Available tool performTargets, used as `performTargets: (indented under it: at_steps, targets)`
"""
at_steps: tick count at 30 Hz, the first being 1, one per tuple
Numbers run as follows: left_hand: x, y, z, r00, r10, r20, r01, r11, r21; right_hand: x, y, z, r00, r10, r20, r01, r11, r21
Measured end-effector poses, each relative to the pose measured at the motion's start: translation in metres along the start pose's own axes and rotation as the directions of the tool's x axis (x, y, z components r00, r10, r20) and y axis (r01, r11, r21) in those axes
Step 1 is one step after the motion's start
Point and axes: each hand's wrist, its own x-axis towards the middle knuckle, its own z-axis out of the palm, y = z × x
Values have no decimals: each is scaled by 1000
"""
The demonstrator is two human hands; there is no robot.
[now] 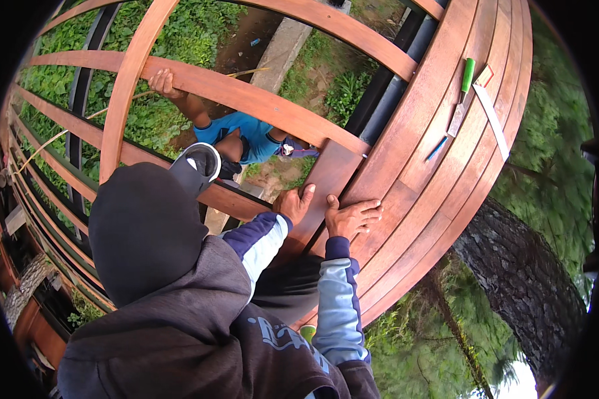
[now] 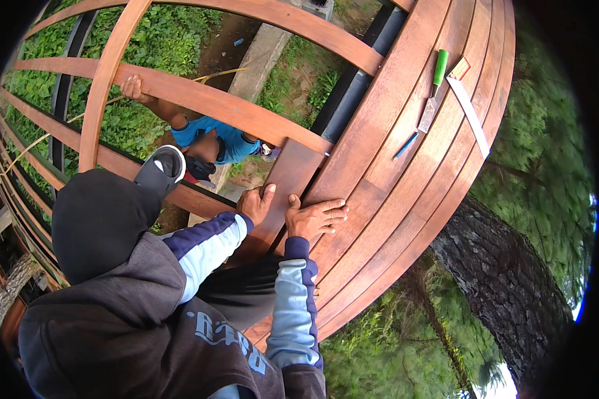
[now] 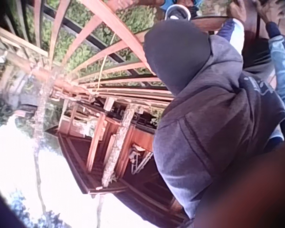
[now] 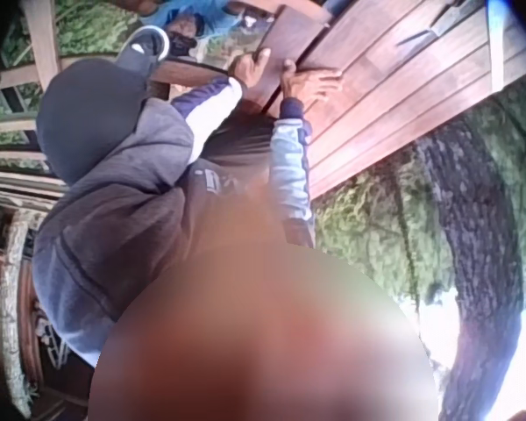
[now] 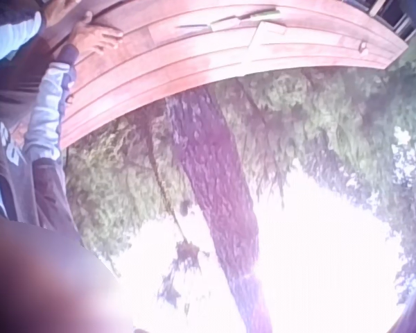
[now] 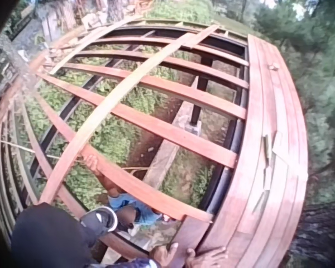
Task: The person places and aligns wooden planks onto a curved wooden frame outdoors. They repeatedly position each plank, adjust its fit between the frame ribs, and press it into place by hand. A second person is visible below the structure but not directly involved in the plank placement.
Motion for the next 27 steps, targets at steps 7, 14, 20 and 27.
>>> performTargets:
  at_steps: [7, 14, 20, 27]
  targets:
    - [3, -5, 4, 999, -31, 31, 29, 997, 71, 0, 0, -2, 1000, 4, 26, -6, 998, 60]
    - [7, -15, 14, 1000, -17, 0, 17, 999, 51, -2, 0, -5, 1000, 5, 8, -5, 996, 92]
    - [6, -14, 11, 1000, 14, 14, -15, 996, 89, -2, 1, -3, 1000, -7, -11, 8, 997, 76]
    - [4, -7, 7, 1000, 0, -17, 1, 997, 74, -1, 3, 0, 1000, -21, -23, 23, 997, 69]
